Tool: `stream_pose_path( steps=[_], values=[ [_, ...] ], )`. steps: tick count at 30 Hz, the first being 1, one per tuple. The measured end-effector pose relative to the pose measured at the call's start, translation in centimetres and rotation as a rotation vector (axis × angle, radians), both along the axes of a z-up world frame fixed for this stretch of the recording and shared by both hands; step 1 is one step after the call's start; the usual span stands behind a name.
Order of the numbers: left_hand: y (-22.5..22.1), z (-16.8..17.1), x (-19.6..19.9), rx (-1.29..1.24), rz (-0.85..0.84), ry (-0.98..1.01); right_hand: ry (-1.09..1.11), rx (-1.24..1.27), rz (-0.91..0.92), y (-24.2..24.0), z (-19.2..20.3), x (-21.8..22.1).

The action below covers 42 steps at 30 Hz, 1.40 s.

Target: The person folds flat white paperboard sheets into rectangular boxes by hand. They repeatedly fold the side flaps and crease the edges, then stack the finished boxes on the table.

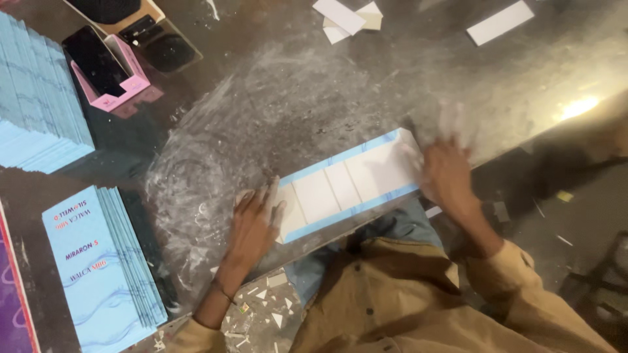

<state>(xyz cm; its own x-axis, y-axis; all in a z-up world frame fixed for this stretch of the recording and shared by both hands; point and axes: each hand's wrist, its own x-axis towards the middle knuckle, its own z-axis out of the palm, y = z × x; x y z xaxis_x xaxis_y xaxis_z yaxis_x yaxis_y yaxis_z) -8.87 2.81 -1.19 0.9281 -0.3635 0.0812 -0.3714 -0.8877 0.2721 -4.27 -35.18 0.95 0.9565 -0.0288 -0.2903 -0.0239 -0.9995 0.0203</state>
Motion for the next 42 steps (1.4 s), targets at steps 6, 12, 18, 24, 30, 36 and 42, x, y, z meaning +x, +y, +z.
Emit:
stream_pose_path(
  steps=[6,12,18,24,30,36,42],
  values=[
    [0.2,0.9,0.5,-0.023,-0.033,-0.009,-0.675,1.009,-0.256,-1.5,-2.8,-8.9],
    [-1.8,-1.2,-1.7,0.060,-0.052,-0.023,0.009,2.055,-0.988,0.5,-7.6,-11.6],
    [-3.8,-0.8,-5.3,0.171,0.112,-0.109,0.086,2.183,-1.053,-0.4,-2.9,-9.6],
    [-5.6,1.2,-6.3,-0.010,0.212,0.013,0.076,2.061,-0.818,-0.1,-1.3,-12.8],
    [-6.4,2.9,-4.4,-0.164,0.356,0.396,0.390,1.934,-0.969,2.9,-2.6,-13.6],
    [-7.1,2.6,-4.8,-0.604,0.307,0.923,0.401,1.759,-0.696,3.3,-2.9,-13.4],
    [-7.1,0.8,-5.8,-0.692,0.110,1.002,0.102,1.443,-0.545,2.0,-2.2,-6.1]
  ],
)
